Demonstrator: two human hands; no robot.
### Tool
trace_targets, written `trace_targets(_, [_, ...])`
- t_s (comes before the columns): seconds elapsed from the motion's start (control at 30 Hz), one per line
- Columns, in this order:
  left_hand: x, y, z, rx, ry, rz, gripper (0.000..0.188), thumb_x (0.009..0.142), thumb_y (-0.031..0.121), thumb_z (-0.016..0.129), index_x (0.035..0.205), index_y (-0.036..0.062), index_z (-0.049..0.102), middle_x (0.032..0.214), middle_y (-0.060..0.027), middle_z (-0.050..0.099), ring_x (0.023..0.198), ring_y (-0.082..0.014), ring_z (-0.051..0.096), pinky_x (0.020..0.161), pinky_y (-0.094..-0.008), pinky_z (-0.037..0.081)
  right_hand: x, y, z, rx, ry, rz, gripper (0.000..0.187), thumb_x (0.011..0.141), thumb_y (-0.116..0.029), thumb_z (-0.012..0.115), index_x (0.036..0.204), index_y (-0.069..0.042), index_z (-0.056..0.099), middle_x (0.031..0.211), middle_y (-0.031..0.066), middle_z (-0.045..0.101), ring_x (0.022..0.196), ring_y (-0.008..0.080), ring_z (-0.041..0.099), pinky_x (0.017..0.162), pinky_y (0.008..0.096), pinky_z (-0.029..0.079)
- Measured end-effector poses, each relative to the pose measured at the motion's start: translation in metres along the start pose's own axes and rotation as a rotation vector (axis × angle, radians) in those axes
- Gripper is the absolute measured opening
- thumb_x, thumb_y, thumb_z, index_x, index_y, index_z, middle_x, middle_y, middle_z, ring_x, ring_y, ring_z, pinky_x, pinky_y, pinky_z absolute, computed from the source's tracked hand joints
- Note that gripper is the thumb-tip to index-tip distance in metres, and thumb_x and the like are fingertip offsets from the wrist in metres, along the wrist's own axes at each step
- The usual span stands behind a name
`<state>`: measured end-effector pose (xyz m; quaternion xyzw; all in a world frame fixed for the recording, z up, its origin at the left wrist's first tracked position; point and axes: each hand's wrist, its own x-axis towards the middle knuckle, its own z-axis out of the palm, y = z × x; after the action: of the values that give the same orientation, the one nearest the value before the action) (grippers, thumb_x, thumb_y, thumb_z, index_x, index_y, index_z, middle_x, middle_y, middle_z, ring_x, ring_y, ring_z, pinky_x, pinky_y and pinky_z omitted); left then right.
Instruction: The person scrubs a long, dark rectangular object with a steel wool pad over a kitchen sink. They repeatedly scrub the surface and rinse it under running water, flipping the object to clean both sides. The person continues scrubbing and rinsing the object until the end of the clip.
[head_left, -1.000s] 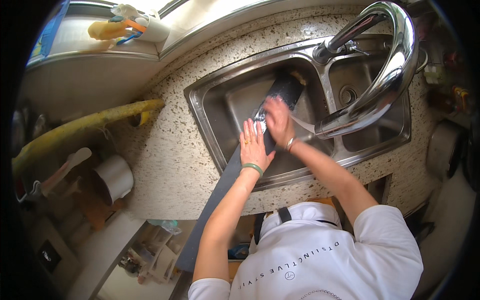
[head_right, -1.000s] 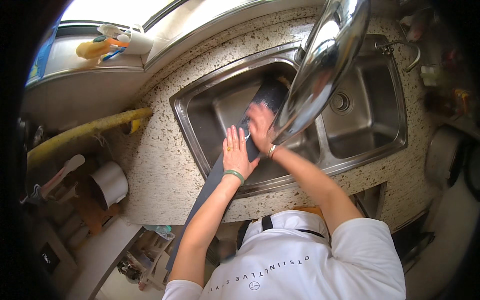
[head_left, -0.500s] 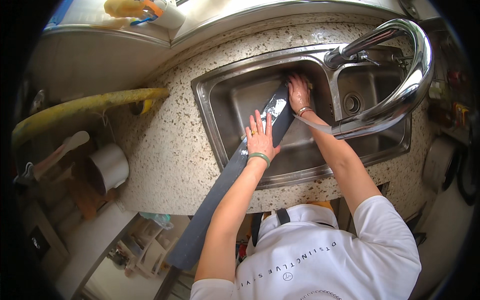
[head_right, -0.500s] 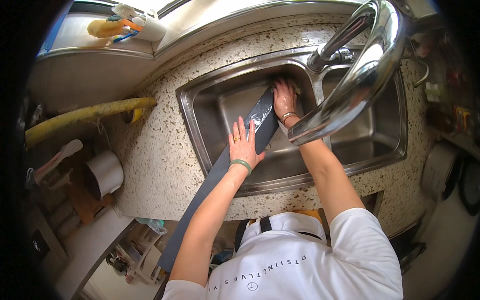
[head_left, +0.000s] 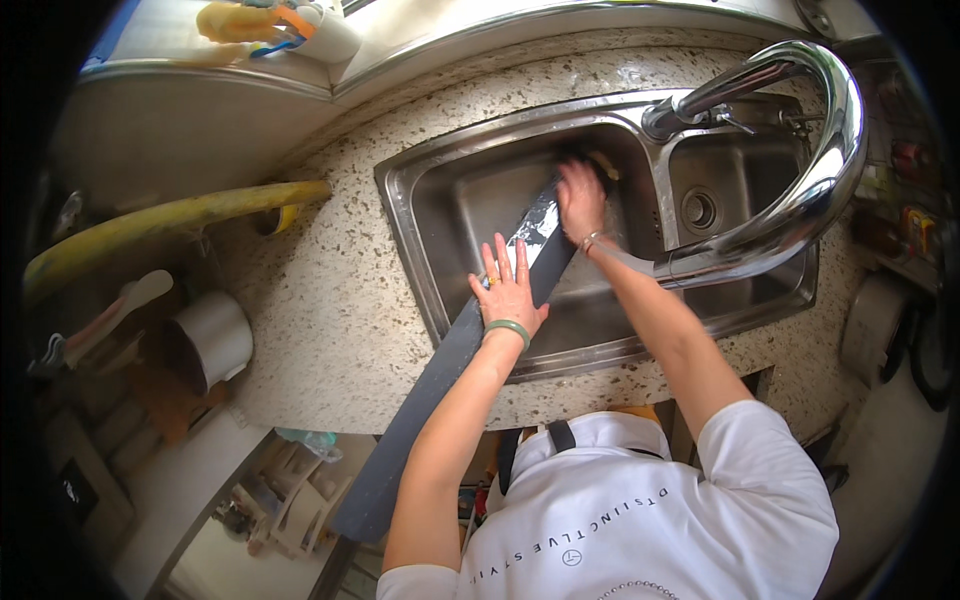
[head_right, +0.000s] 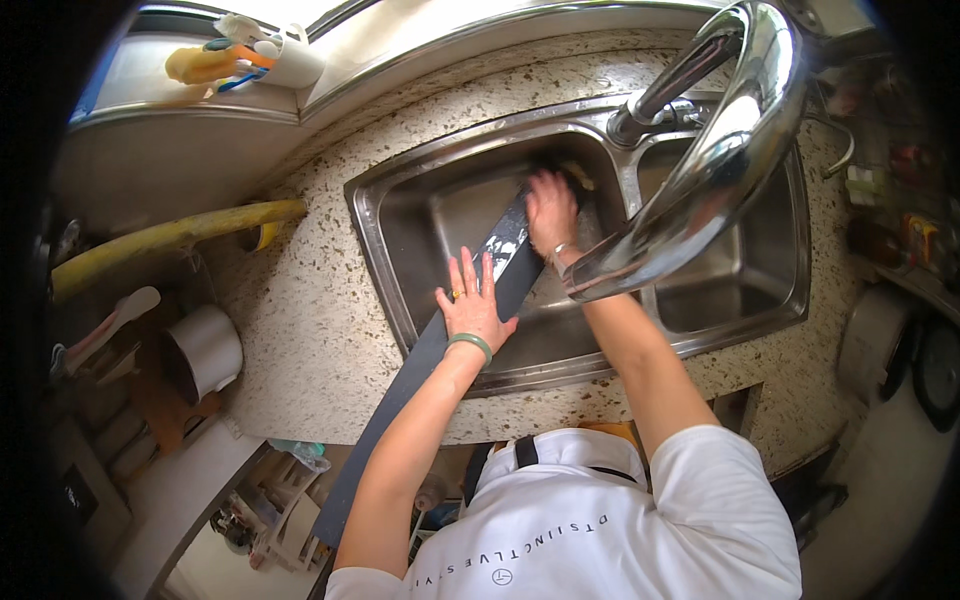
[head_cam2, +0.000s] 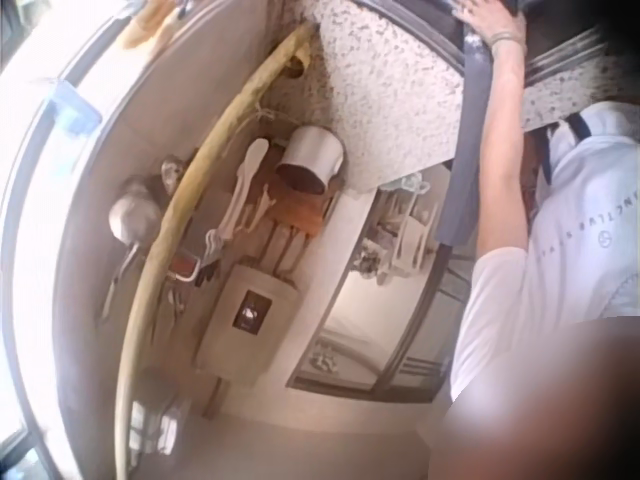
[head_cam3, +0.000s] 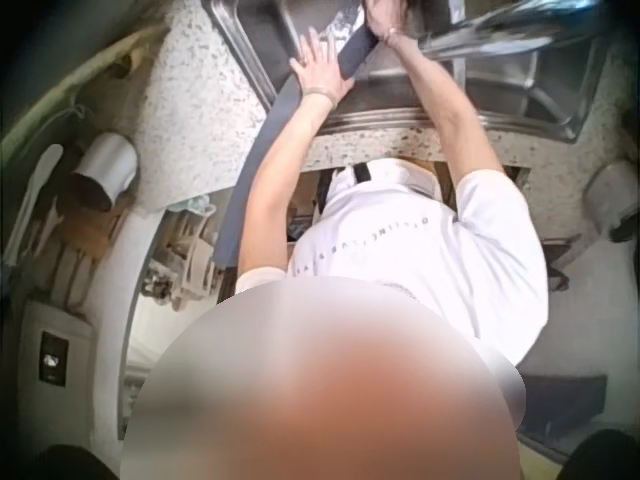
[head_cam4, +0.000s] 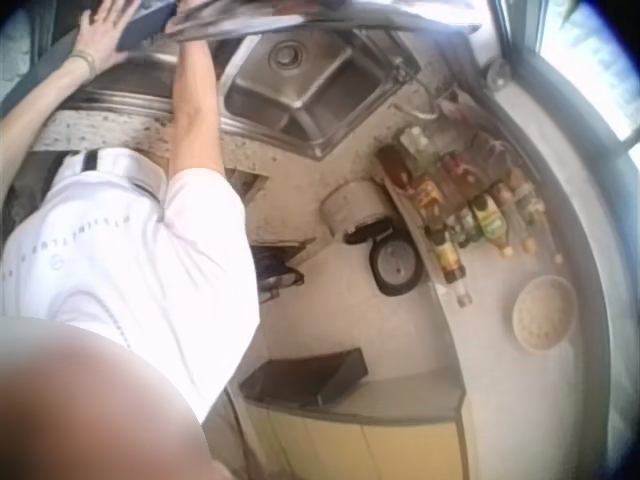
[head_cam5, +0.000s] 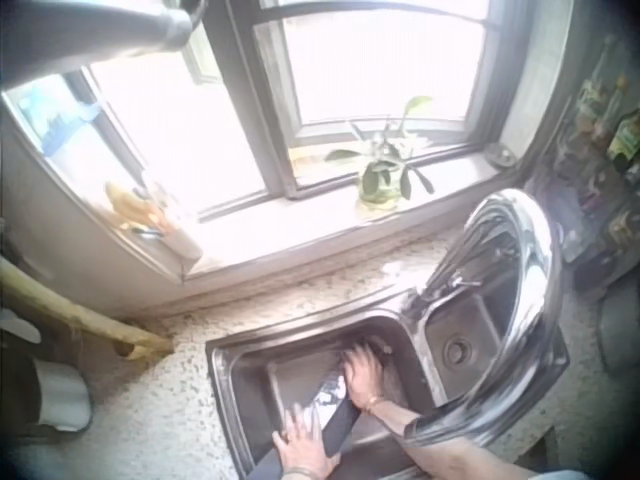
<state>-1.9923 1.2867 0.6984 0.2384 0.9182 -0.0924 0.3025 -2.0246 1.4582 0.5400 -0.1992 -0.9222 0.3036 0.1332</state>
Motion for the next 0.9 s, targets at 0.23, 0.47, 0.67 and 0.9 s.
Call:
trace_targets(0.23, [0.017, 0.001, 0.010, 0.010, 0.043, 0.048, 0.125, 0.069, 0.053, 0.081, 0.158, 0.0031, 0.009, 0.164, -0.0229, 0.005, 0.148, -0.0368, 0.021, 0.112, -0.0503, 0.029, -0.062, 0.006, -0.012, 0.130, -0.002, 0.177, 0.050, 0.097, -0.011, 0.047, 0.144, 0.000, 0.038, 0.152, 0.0258, 0.035, 0.139, 0.0429, 0.035, 0.115, 0.0482, 0.030])
trace_targets(0.47, [0.037, -0.014, 0.035, -0.078, 0.134, 0.167, 0.103, 0.080, 0.039, 0.070, 0.156, -0.0015, 0.014, 0.164, -0.0220, 0.006, 0.152, -0.0362, 0.010, 0.121, -0.0484, 0.018, -0.110, -0.085, -0.061, 0.257, -0.312, -0.012, 0.052, 0.093, -0.005, 0.051, 0.144, 0.000, 0.040, 0.156, 0.0209, 0.032, 0.145, 0.0409, 0.028, 0.117, 0.0482, 0.027])
trace_targets(0.67, [-0.011, -0.009, -0.003, 0.013, -0.026, 0.051, 0.127, 0.068, 0.057, 0.081, 0.159, 0.0073, 0.008, 0.164, -0.0242, 0.002, 0.152, -0.0398, 0.004, 0.115, -0.0629, 0.019, -0.010, 0.009, -0.017, 0.105, -0.013, -0.024, 0.036, 0.097, -0.013, 0.051, 0.131, -0.003, 0.055, 0.142, 0.0217, 0.048, 0.131, 0.0434, 0.044, 0.110, 0.0497, 0.037])
trace_targets(0.9, [-0.007, -0.016, 0.012, -0.144, 0.070, 0.056, 0.124, 0.068, 0.048, 0.084, 0.157, -0.0002, 0.012, 0.164, -0.0240, 0.006, 0.152, -0.0360, 0.011, 0.118, -0.0469, 0.023, -0.032, -0.026, -0.026, 0.106, -0.042, -0.175, 0.037, 0.092, -0.006, 0.053, 0.129, 0.000, 0.055, 0.141, 0.0196, 0.051, 0.131, 0.0435, 0.045, 0.110, 0.0493, 0.038])
